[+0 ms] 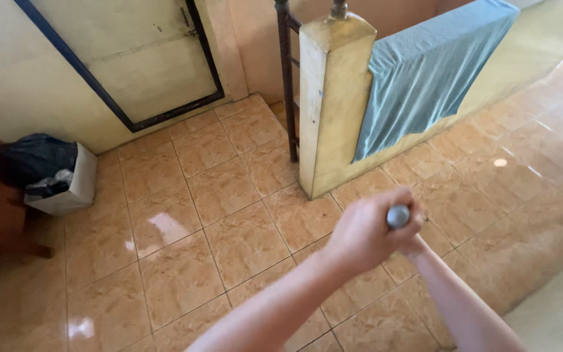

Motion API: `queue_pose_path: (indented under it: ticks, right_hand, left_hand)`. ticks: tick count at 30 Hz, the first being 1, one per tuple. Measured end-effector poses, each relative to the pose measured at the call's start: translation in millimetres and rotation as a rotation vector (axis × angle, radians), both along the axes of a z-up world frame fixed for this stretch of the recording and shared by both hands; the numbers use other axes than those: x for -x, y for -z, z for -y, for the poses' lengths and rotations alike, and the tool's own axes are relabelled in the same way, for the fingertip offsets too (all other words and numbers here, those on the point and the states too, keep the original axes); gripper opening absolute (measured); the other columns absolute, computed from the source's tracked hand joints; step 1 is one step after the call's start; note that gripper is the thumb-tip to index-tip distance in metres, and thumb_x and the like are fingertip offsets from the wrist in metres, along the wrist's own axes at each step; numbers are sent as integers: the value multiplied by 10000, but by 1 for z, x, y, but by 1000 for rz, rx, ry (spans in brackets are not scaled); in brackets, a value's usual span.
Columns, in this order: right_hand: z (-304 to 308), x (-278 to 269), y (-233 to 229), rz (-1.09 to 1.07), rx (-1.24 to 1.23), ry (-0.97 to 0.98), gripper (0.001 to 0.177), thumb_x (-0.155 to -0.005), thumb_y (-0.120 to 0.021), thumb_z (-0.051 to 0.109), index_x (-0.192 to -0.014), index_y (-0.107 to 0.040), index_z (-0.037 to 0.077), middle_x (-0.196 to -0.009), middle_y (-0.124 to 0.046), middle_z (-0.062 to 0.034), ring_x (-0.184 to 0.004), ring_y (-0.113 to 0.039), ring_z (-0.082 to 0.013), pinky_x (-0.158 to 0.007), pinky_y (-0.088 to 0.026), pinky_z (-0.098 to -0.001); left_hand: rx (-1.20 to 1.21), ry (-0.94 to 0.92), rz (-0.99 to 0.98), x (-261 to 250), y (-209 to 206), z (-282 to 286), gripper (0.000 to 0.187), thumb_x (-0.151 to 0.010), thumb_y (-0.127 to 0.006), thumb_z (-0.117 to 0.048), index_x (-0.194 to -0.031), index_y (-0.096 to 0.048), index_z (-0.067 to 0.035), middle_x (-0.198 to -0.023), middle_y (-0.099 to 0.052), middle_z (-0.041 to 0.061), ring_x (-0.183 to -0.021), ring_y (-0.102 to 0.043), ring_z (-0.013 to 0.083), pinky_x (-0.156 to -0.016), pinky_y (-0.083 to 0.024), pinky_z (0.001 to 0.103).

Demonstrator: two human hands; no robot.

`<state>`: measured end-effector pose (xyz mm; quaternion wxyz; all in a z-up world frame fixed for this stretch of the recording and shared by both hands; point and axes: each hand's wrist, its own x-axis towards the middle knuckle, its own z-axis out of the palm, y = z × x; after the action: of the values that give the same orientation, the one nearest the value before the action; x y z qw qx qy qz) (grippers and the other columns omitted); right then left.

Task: The person sweeps the tiled floor using a broom, moving dust across the floor surface in a hallway.

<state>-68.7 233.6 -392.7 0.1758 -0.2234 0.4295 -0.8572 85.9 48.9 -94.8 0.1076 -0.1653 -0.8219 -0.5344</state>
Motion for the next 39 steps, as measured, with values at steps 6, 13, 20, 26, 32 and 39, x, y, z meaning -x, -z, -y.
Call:
queue_pose_path:
  ticks: [6,13,20,26,32,39]
  right_hand:
    - [88,-65,-44,0,-115,20,235,-1002,-530,261,-1201,-551,139,-1187,-588,1,-1132,-558,-101,-990,-471,-285]
    - [151,-153,-40,83,-81,-66,256,-1036,-500,283,-1246,-541,143,-1223,-584,2,-1156,-549,-99,-1016,-459,-278]
    - [91,-147,-70,-28,208,-51,278,-1069,-470,305,-1290,-532,148,-1259,-581,2,-1179,-540,-98,-1042,-447,-271]
    - [23,-100,-62,-128,626,-2,266,-1102,-440,310,-1279,-547,144,-1242,-596,-4,-1160,-557,-103,-1035,-453,-266]
    - [-88,-44,-21,-373,-729,89,337,-860,-750,140,-1155,-603,75,-1181,-619,-66,-1117,-581,-178,-978,-518,-383]
    - [-27,-52,-85,-268,-562,110,455,-956,-661,215,-1350,-482,74,-1350,-528,-71,-1293,-490,-186,-1092,-441,-386]
  left_hand:
    - [212,-48,-146,4,-75,24,171,-956,-612,-353,-983,-668,-193,-666,-688,11,-582,-715,180,-549,-563,360]
    - [348,20,-61,-16,-54,36,203,-915,-642,-363,-902,-652,-161,-675,-692,39,-625,-705,245,-568,-542,419]
    - [242,123,-11,-22,-47,14,198,-947,-595,-373,-952,-639,-179,-712,-706,36,-616,-723,215,-578,-559,390]
    - [26,106,-25,-15,-12,-36,162,-937,-651,-322,-988,-646,-168,-806,-719,56,-713,-718,273,-641,-563,410]
    - [-166,75,15,-5,34,-59,107,-946,-680,-225,-1003,-650,-139,-898,-713,105,-827,-715,310,-710,-560,395]
    - [-54,-62,-157,24,-41,-59,204,-1003,-627,-325,-909,-646,-146,-694,-678,50,-602,-696,219,-558,-543,367]
